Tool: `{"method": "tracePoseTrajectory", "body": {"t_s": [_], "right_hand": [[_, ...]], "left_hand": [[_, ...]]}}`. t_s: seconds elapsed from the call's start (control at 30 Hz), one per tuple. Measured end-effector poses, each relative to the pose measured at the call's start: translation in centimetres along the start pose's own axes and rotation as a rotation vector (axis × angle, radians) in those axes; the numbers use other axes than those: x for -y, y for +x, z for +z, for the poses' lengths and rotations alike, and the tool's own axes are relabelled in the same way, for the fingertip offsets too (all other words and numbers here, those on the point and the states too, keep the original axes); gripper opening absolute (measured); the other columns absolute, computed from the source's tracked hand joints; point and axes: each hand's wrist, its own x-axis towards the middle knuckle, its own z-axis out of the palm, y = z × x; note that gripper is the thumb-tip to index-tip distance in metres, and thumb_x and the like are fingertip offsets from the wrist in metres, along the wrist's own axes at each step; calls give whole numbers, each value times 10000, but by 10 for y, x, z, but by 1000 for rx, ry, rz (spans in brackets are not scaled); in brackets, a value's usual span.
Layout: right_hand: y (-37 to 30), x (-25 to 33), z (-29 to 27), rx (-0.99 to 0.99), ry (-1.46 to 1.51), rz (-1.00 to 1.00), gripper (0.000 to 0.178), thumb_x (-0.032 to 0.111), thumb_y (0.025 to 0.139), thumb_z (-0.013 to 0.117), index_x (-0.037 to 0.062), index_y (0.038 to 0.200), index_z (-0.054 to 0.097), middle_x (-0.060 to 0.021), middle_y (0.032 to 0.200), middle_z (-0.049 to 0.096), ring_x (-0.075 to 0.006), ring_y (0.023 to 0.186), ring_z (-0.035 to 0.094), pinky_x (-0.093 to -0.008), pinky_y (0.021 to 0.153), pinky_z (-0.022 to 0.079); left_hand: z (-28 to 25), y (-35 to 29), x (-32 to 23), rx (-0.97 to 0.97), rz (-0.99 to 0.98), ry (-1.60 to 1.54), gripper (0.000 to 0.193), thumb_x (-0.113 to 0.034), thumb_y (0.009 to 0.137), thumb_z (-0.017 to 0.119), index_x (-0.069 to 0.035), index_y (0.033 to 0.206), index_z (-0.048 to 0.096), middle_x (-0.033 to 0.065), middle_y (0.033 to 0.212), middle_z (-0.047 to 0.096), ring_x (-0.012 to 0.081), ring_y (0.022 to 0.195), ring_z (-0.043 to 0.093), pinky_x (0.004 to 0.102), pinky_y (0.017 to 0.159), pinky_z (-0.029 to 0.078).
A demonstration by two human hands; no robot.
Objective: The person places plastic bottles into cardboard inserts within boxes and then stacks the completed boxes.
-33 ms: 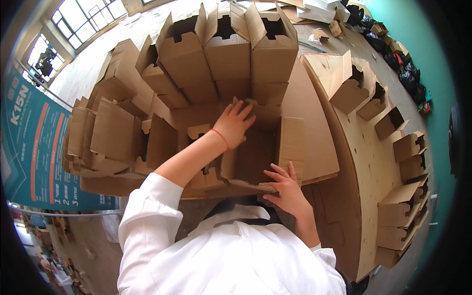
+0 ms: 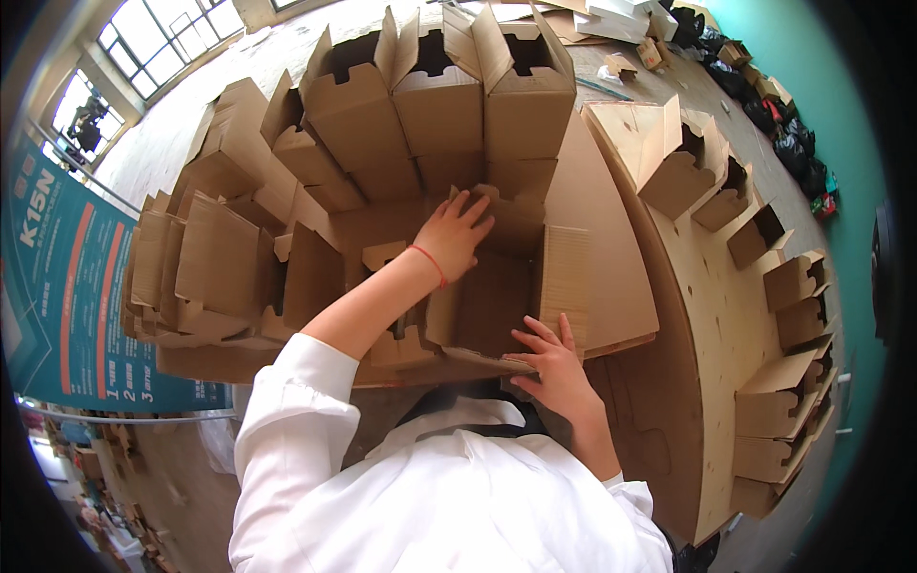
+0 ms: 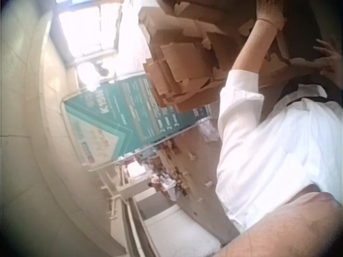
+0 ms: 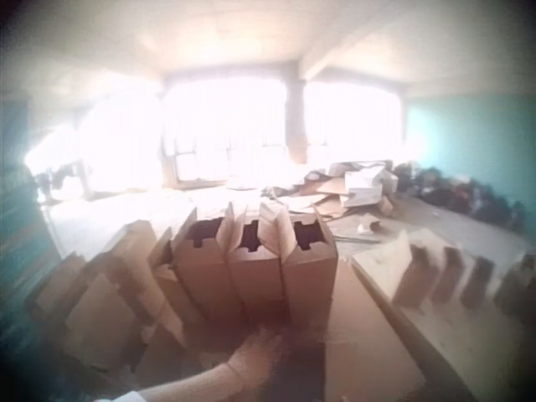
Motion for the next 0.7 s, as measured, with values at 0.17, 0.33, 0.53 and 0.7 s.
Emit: {"method": "tracePoseTrajectory", "body": {"t_s": [0.17, 0.33, 0.53, 0.7], "right_hand": [[2, 0, 8, -75, -127, -19, 256, 104, 699, 732, 108, 955, 718, -61, 1239, 602, -238, 1336, 393, -520, 1166, 145], [6, -20, -9, -194, -204, 28, 136, 29, 680, 693, 76, 808, 696, -61, 1210, 617, -251, 1336, 393, -498, 1160, 194], [0, -33, -5, -226, -120, 59, 132, -17, 681, 686, 61, 783, 716, -70, 1191, 629, -284, 1336, 391, -487, 1151, 229], [6, -29, 3, -249, -91, -5, 162, 0, 682, 705, 70, 827, 726, -70, 1181, 634, -292, 1334, 392, -489, 1147, 234]], "left_hand": [[-8, 27, 4, 79, -57, -72, 735, -274, 784, 716, -149, 1426, 379, 94, 1515, 280, 335, 1369, 312, 461, 1078, 358], [19, 25, 33, -137, -60, -341, 540, -192, 850, 646, -112, 1355, 473, 131, 1442, 399, 310, 1339, 365, 390, 1060, 373], [-14, -52, 13, -763, -430, -907, 105, -70, 906, 536, -9, 942, 613, 133, 931, 609, 303, 878, 593, 357, 767, 474], [39, -112, 9, 417, -633, -249, 159, -126, 810, 607, -44, 913, 695, 187, 1007, 683, 346, 956, 662, 386, 778, 547]]}}
